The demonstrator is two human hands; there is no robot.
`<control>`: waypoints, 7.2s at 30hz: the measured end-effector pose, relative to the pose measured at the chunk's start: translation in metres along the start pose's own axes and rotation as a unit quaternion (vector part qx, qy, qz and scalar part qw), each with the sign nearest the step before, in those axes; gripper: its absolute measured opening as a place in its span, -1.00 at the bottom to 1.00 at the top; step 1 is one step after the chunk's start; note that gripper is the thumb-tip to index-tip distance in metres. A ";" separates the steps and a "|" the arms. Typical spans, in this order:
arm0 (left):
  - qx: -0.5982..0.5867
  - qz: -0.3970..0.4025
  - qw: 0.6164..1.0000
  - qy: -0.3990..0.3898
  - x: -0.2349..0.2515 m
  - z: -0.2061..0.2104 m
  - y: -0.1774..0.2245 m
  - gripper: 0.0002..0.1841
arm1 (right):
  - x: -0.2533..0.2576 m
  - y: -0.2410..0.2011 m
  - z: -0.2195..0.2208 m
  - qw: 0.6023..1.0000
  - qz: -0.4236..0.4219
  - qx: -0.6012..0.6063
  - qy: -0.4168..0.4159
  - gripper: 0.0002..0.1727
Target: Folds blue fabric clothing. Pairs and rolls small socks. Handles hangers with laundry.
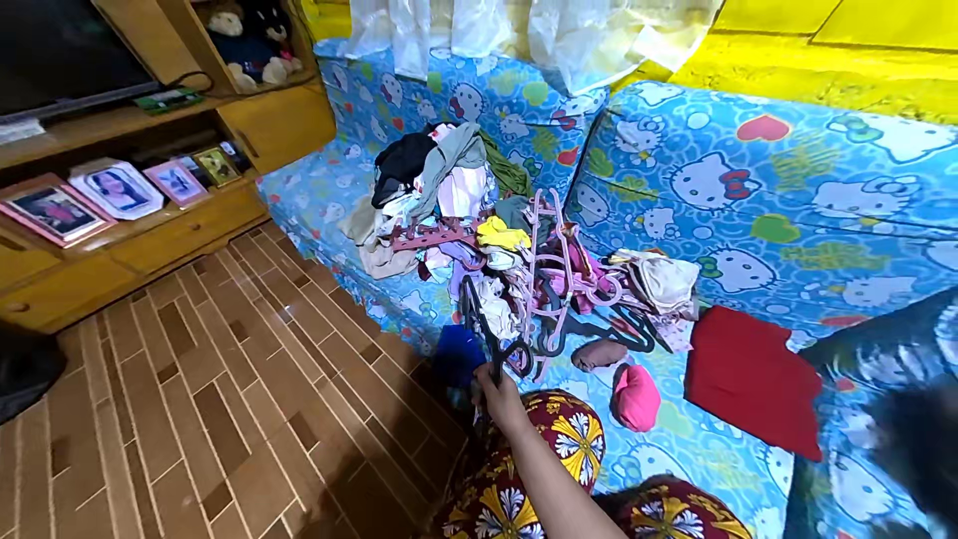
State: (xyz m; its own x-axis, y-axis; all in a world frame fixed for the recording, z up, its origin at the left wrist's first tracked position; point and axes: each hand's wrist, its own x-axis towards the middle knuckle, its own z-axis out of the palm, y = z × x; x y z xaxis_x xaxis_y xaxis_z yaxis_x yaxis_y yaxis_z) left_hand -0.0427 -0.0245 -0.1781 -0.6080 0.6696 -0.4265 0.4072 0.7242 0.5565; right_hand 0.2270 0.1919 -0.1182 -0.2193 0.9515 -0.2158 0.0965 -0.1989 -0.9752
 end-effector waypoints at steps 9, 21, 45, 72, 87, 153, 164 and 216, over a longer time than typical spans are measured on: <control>-0.065 0.403 0.905 -0.120 0.078 0.070 0.191 -0.18 | -0.010 -0.002 -0.001 0.998 -0.013 0.040 -0.043 -0.68; -0.148 0.538 0.829 0.028 0.032 -0.138 0.303 -0.73 | 0.002 0.000 0.019 0.988 0.141 0.050 0.022 -0.65; 0.171 0.842 0.506 -0.074 -0.042 -0.114 0.372 -0.65 | -0.076 -0.156 -0.046 0.911 -0.370 -0.123 -0.135 -0.59; 0.215 0.856 0.448 -0.146 -0.029 -0.083 0.394 -0.50 | -0.246 -0.133 -0.231 0.701 -0.377 -0.598 0.092 -0.37; 0.266 0.850 0.452 -0.054 -0.036 -0.067 0.395 -0.59 | -0.263 -0.137 -0.218 0.801 -0.429 -0.416 -0.019 -0.54; 0.237 0.423 0.750 -0.450 0.005 0.105 0.308 -0.58 | -0.092 -0.009 -0.183 0.959 0.042 -0.268 -0.079 -0.80; 0.113 0.727 0.664 -0.132 -0.051 0.131 0.248 -0.58 | -0.133 0.032 -0.092 0.766 -0.185 -0.572 0.227 -0.49; -0.102 0.631 0.759 -0.123 -0.118 0.220 0.290 -0.71 | -0.115 0.016 -0.129 0.887 -0.118 -0.055 0.442 -0.59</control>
State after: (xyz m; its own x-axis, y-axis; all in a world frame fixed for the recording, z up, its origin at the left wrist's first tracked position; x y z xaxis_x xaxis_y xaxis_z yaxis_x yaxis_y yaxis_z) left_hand 0.2972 0.1424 -0.1234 0.3347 0.8374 0.4322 0.4293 -0.5438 0.7211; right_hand 0.3794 0.1098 -0.1033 0.5972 0.7851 0.1645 0.2547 0.0089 -0.9670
